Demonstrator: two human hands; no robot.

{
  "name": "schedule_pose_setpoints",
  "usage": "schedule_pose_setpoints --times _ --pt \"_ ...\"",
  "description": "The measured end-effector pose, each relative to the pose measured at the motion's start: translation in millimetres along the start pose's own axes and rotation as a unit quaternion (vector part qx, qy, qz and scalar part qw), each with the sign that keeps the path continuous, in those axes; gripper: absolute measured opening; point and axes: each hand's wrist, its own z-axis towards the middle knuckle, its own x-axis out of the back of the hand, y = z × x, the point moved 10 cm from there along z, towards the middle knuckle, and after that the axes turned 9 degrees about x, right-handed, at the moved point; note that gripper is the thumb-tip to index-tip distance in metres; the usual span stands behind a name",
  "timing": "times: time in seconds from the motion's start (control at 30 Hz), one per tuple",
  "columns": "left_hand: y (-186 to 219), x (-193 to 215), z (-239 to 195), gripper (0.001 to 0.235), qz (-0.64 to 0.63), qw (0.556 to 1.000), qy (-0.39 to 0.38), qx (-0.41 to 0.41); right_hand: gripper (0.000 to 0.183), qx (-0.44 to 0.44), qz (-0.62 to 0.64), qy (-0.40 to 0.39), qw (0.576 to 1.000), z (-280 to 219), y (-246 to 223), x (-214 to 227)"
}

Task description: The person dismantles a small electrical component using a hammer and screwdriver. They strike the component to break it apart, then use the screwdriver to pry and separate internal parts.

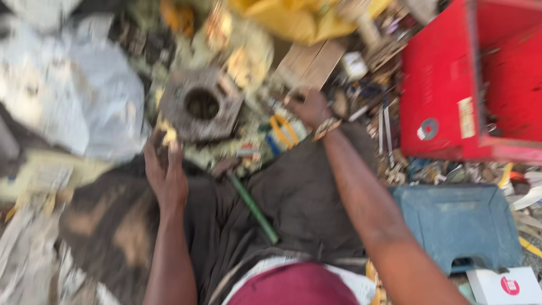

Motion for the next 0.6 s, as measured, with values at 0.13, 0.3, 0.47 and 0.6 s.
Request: schedule_pose_setpoints --times 0.13,0.3,0.47,0.6 --pt "-30.3 33.1 6.4 0.046 -0.124 0.986 0.079 0.082 0.033 0.055 -0.214 -0.080 0.972 5.3 -12.3 -46.2" --pt "-53.9 28.7 25.8 0.035 -0.184 0.972 0.079 0.123 0.066 0.099 -0.333 -0.270 0.898 -28.0 -32.3 -155.1" --pt "-63.4 9.6 41.8 0.030 -0.087 0.984 0.049 0.147 0.057 0.140 -0.354 -0.383 0.842 -51.2 -35.9 -190.2" --pt "-64.9 -14.4 33.4 0.032 0.009 0.987 -0.011 0.159 0.056 0.031 -0.312 -0.400 0.861 -46.4 -23.0 -173.6"
